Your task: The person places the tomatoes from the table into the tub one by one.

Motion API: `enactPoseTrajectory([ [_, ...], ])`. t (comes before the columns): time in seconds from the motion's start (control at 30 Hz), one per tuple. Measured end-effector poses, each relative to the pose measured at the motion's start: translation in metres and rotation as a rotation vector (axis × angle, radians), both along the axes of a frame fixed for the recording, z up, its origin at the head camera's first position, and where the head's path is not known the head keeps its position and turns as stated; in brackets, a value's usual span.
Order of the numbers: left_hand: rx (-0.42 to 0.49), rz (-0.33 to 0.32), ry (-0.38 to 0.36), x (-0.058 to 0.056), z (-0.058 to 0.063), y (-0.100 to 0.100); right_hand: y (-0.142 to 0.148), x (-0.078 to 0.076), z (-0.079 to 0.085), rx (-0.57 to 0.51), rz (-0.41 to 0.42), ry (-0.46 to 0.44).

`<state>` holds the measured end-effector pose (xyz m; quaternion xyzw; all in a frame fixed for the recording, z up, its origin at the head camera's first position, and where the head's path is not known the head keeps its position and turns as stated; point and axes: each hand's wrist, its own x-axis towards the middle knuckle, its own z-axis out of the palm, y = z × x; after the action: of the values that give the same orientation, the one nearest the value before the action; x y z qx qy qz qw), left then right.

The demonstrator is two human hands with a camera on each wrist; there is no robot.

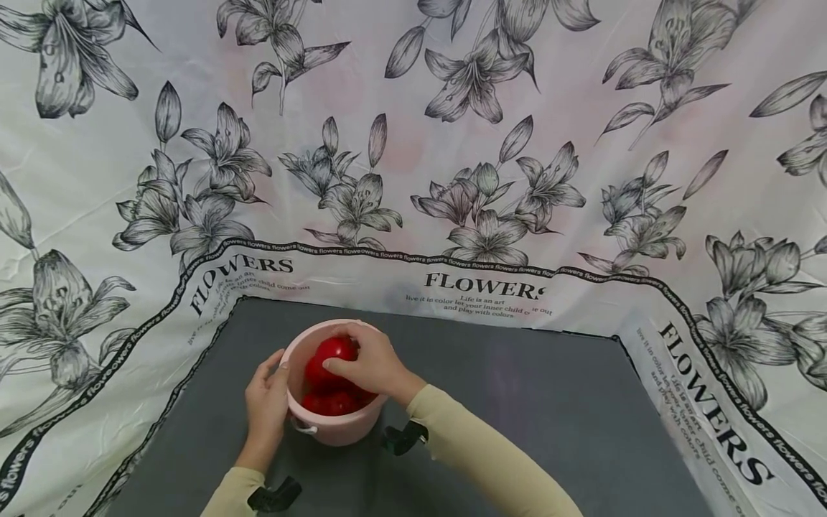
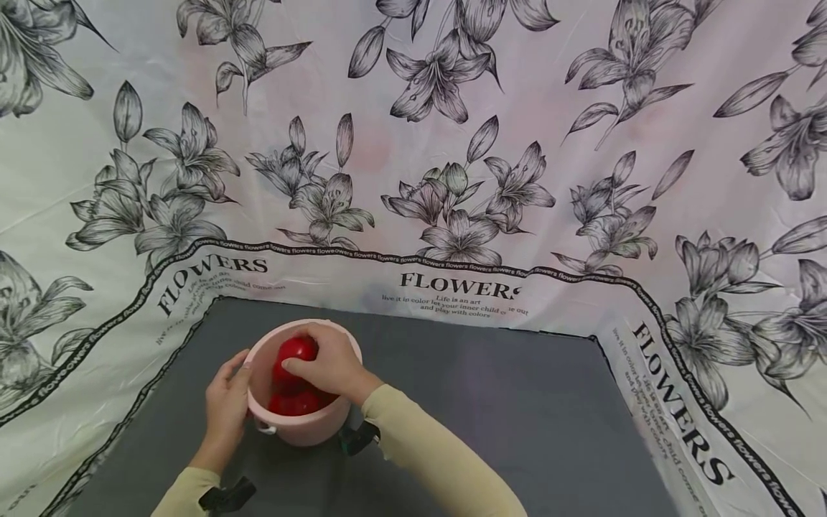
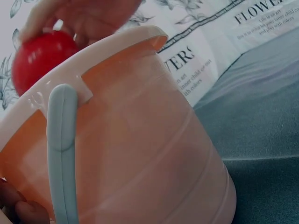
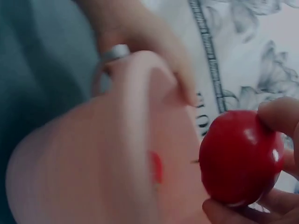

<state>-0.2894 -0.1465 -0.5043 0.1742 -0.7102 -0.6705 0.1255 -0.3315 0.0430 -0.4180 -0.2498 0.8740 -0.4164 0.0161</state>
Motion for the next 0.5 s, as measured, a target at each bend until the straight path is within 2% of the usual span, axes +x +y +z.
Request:
enactPoseTrajectory([
  [0.13, 0.015, 0.001, -0.022, -0.001, 0.0, 0.0, -0.009, 0.0, -0.012, 0.127, 0.016, 0.083],
  [0.3, 0.026, 0.006, -0.035, -0.001, -0.001, 0.001, -0.011, -0.002, -0.027, 0.248, 0.022, 0.072],
  [0.5, 0.011, 0.012, -0.027, 0.0, 0.0, 0.001, -0.012, -0.001, -0.033, 0.312, 0.02, 0.093],
])
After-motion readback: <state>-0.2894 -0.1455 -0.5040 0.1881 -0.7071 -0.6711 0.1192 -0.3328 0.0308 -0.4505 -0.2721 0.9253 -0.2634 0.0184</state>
